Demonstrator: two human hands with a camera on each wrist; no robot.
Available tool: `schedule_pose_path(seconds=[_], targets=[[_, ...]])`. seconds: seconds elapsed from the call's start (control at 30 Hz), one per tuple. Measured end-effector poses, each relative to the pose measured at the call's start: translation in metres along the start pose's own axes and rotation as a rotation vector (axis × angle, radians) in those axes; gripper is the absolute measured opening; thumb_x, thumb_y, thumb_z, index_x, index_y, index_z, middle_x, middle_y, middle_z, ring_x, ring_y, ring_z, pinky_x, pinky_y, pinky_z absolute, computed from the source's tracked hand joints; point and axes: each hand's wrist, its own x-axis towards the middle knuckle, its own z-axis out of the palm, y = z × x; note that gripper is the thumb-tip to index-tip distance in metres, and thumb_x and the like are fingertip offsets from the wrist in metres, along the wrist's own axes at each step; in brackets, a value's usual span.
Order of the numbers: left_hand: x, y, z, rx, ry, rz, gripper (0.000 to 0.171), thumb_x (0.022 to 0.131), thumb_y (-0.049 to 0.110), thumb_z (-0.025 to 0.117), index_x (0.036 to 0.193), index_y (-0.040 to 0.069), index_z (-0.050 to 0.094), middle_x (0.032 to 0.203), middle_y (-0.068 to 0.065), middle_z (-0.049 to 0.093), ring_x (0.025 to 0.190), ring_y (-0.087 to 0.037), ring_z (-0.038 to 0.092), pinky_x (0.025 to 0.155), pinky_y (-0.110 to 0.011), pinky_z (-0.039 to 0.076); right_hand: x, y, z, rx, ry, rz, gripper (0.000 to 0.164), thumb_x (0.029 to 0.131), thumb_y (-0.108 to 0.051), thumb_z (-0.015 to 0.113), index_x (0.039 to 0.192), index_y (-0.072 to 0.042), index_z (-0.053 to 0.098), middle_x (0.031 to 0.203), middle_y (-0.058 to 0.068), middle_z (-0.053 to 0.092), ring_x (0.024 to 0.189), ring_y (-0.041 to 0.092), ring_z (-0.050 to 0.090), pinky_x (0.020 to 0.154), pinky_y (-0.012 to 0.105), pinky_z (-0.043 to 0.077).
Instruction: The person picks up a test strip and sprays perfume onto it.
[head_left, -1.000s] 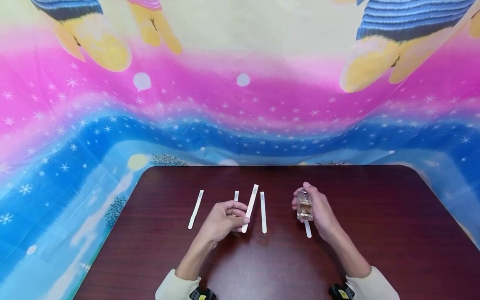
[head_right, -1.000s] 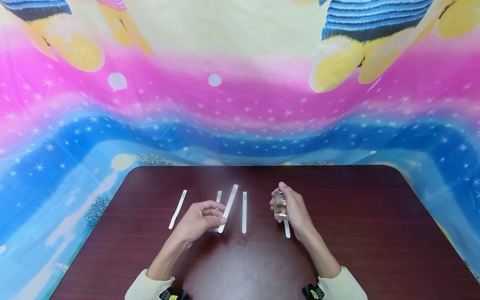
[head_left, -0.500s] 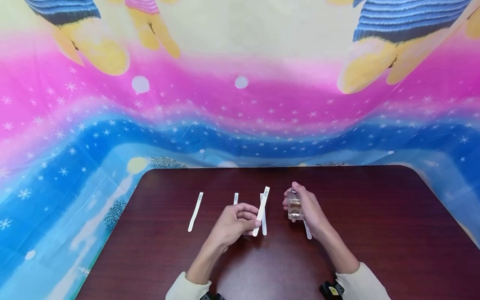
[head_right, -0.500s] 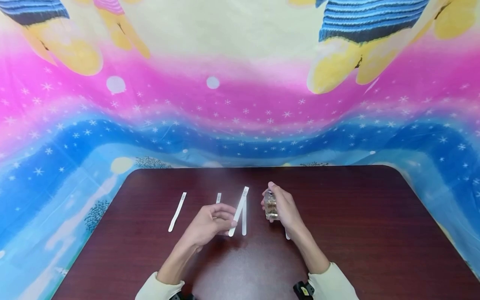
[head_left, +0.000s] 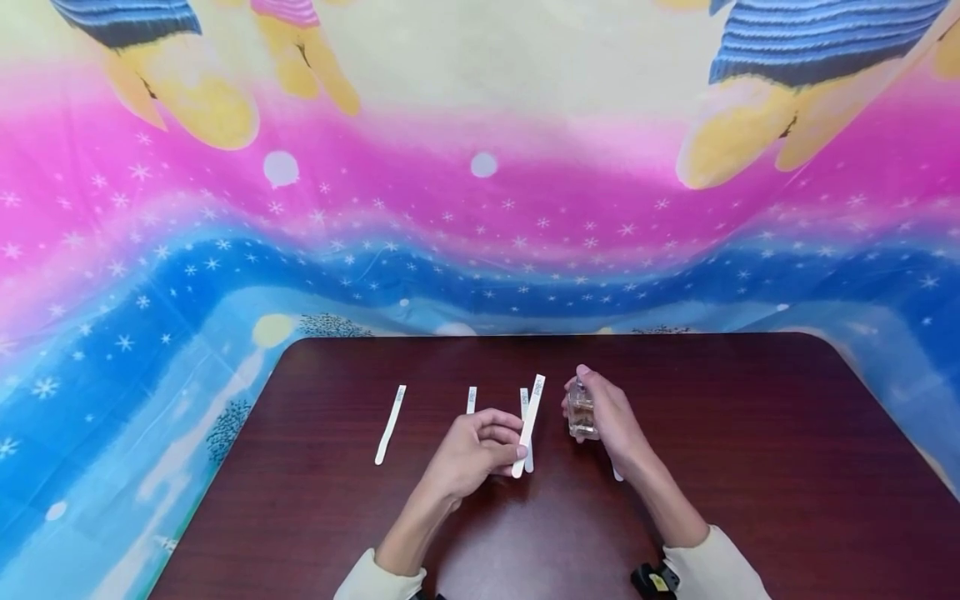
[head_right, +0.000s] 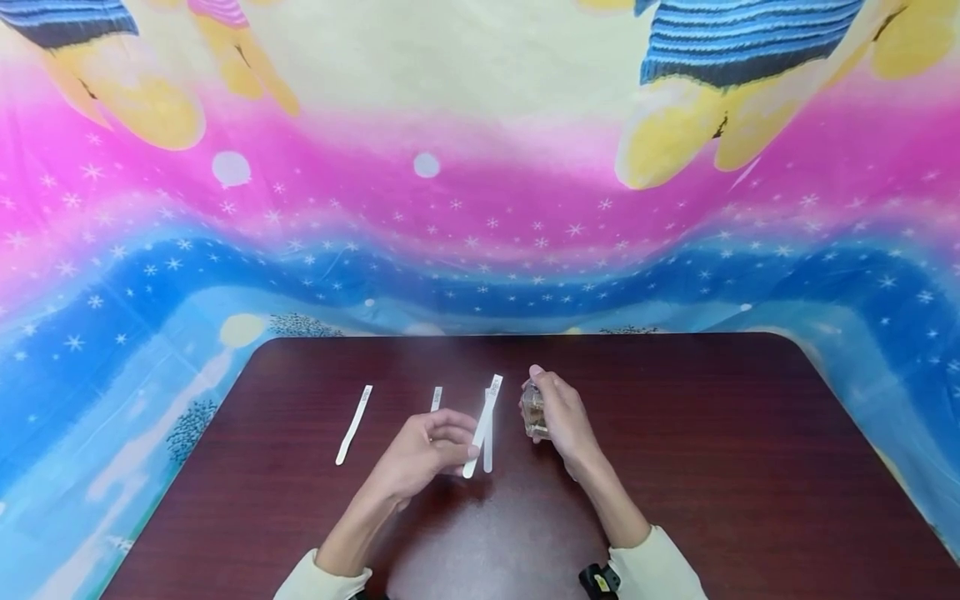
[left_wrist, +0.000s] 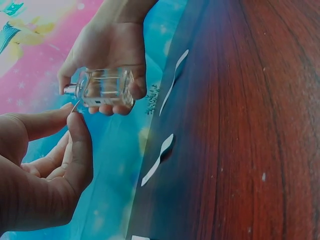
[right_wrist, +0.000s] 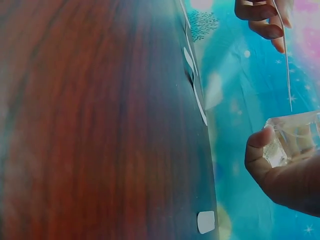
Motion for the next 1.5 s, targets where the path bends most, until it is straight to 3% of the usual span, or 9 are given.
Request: schedule_pose_path(seconds=[0.13,0.33,0.6,1.0,1.33,1.5], targets=[[0.0001,0.0002,0.0005,-0.009,-0.004,0.001,0.037,0.09,-0.006,0.078,0.125,-0.006,0.068,0.098,-0.011,0.074,0.077,-0.008,0.071,0.068,-0.025,0.064,-0.0005,0.0,-0.001,0.037,-0.046,-0.013,0.048,0.115,-0.051,0.037,0.117,-0.007,0.056,0.087,0.005,0.061,0.069,0.018,0.059,0.063,0.036,0.058],[-0.0012,0.0012,0.0013,-0.018,-0.008,0.003,0.036,0.09,-0.008,0.077,0.124,-0.007,0.068,0.096,-0.009,0.074,0.076,-0.008,0.071,0.067,-0.024,0.064,-0.002,-0.0026,-0.0013,0.086,-0.087,0.005,0.05,0.116,-0.052,0.036,0.124,-0.007,0.054,0.09,0.004,0.057,0.079,0.018,0.061,0.076,0.04,0.064],[-0.0024,0.0023,0.0042,-0.024,-0.012,0.005,0.035,0.09,-0.006,0.077,0.124,-0.007,0.068,0.095,-0.008,0.073,0.075,-0.008,0.07,0.067,-0.024,0.064,-0.0031,-0.0006,0.0002,0.107,-0.058,0.021,0.05,0.116,-0.051,0.033,0.123,-0.005,0.051,0.092,0.006,0.056,0.081,0.019,0.062,0.082,0.047,0.067],[-0.006,0.0044,0.0047,-0.038,-0.012,0.015,0.038,0.088,-0.006,0.079,0.124,-0.007,0.068,0.098,-0.012,0.073,0.076,-0.009,0.07,0.067,-0.024,0.064,-0.0024,0.0049,0.0053,0.06,0.006,-0.025,0.047,0.117,-0.045,0.035,0.119,-0.003,0.055,0.086,0.007,0.057,0.078,0.023,0.065,0.075,0.049,0.068],[-0.007,0.0049,0.0056,-0.044,-0.015,0.012,0.037,0.088,-0.008,0.077,0.124,-0.007,0.068,0.097,-0.01,0.073,0.076,-0.008,0.07,0.067,-0.025,0.065,-0.0021,0.0059,0.005,0.047,0.026,-0.047,0.047,0.118,-0.044,0.036,0.114,-0.002,0.057,0.084,0.007,0.058,0.074,0.02,0.065,0.076,0.049,0.068],[-0.0082,0.0067,0.0083,-0.056,-0.02,0.007,0.036,0.088,-0.008,0.078,0.123,-0.007,0.068,0.093,-0.005,0.072,0.076,-0.008,0.071,0.068,-0.025,0.065,-0.0025,0.0043,0.0065,-0.006,0.06,-0.04,0.044,0.117,-0.041,0.039,0.111,-0.002,0.058,0.08,0.007,0.056,0.07,0.02,0.063,0.07,0.045,0.067]])
